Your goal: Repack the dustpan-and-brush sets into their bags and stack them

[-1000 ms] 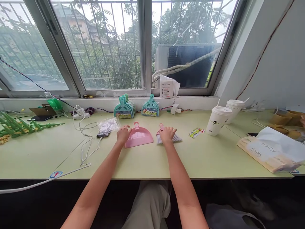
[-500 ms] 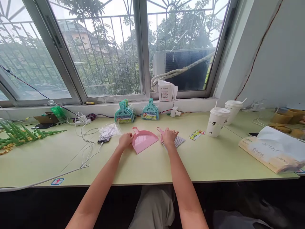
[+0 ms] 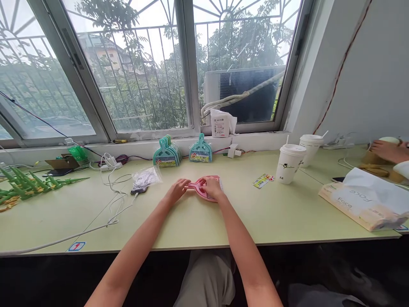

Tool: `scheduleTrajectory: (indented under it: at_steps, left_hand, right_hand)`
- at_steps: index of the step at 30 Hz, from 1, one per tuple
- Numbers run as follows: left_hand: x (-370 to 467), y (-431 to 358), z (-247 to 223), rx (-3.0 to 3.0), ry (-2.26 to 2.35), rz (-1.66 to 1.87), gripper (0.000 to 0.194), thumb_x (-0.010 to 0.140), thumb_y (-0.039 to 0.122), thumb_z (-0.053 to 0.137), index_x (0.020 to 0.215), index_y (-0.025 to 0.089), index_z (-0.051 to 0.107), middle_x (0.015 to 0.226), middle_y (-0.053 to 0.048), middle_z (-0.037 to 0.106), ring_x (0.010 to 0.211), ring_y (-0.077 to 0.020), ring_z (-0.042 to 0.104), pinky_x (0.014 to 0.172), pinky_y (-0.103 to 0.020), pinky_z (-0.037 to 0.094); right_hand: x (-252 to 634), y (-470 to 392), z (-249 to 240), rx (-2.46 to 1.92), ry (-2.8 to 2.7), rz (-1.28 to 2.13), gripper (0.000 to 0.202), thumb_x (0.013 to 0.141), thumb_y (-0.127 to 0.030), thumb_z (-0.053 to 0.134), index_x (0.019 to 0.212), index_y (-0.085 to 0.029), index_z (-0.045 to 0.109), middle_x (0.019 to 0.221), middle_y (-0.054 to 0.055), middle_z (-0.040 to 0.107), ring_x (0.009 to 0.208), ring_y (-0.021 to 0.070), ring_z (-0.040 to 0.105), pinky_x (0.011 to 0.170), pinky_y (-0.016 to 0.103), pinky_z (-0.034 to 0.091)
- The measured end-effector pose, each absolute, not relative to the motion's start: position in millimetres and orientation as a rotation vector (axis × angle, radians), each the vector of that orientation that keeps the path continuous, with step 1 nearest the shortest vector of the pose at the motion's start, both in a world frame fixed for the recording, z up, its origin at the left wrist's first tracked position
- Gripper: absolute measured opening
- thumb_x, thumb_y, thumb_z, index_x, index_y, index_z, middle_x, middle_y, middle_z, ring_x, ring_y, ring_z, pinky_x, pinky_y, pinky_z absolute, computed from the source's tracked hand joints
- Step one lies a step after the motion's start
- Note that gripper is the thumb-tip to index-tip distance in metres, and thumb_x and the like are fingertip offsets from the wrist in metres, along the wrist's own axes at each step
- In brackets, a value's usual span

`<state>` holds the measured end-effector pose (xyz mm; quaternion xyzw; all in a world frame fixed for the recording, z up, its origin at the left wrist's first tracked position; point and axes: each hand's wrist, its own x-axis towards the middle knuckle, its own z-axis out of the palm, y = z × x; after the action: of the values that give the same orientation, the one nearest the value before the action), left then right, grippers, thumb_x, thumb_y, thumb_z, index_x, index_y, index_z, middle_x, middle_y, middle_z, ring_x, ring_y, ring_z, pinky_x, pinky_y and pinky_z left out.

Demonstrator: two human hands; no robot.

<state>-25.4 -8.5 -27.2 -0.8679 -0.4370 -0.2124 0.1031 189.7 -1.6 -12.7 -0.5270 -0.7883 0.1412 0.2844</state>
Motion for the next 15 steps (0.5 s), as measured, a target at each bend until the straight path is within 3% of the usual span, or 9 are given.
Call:
scheduleTrajectory:
  at_steps: [3,6,9,15]
  left_hand:
    - [-27.7,-6.9,-33.2,-2.530,-1.216,-0.576,0.035,0.082,0.006,0.053,0.115,0.020,0.054,0.113,-0.006,0.063,0.105,-0.0166,0.057,0.086,-0.028,0.050]
    - [-22.1,-12.5,-32.4,-2.450,-1.034,-0.536,0.031,0.088,0.012,0.049,0.117,0.020,0.055,0.122,-0.007,0.060,0.114,-0.0190,0.053,0.093,-0.033,0.048]
    - [-15.5,-19.0,-29.0,-2.457,-0.908,-0.444,0.036,0.090,0.012,0.045,0.125,0.020,0.051,0.126,-0.009,0.058,0.114,-0.0193,0.052,0.094,-0.033,0.047]
    - [-5.6,-26.0,-23.3,-2.510,-1.048,-0.325,0.039,0.088,0.008,0.042,0.124,0.020,0.052,0.123,-0.007,0.059,0.104,-0.0184,0.055,0.086,-0.031,0.050]
  right_hand:
    - [191.2,0.5,-13.7,-1.339,-2.112,0.452,0.030,0.073,-0.013,0.063,0.100,-0.026,0.067,0.092,-0.003,0.073,0.091,0.0146,0.065,0.084,0.027,0.041]
    - [193.2,0.2,-11.4,-1.358,-2.075,0.434,0.037,0.073,-0.011,0.064,0.107,-0.024,0.063,0.090,-0.001,0.072,0.090,0.0160,0.065,0.083,0.027,0.042]
    - [194.5,-2.2,-8.2,-1.410,-2.084,0.361,0.044,0.074,-0.011,0.066,0.115,-0.022,0.057,0.089,0.003,0.072,0.089,0.0186,0.065,0.080,0.027,0.042]
    - [192.0,-4.0,-6.9,-1.428,-2.145,0.333,0.036,0.077,-0.011,0.062,0.112,-0.018,0.055,0.091,0.005,0.070,0.087,0.0173,0.064,0.071,0.023,0.039]
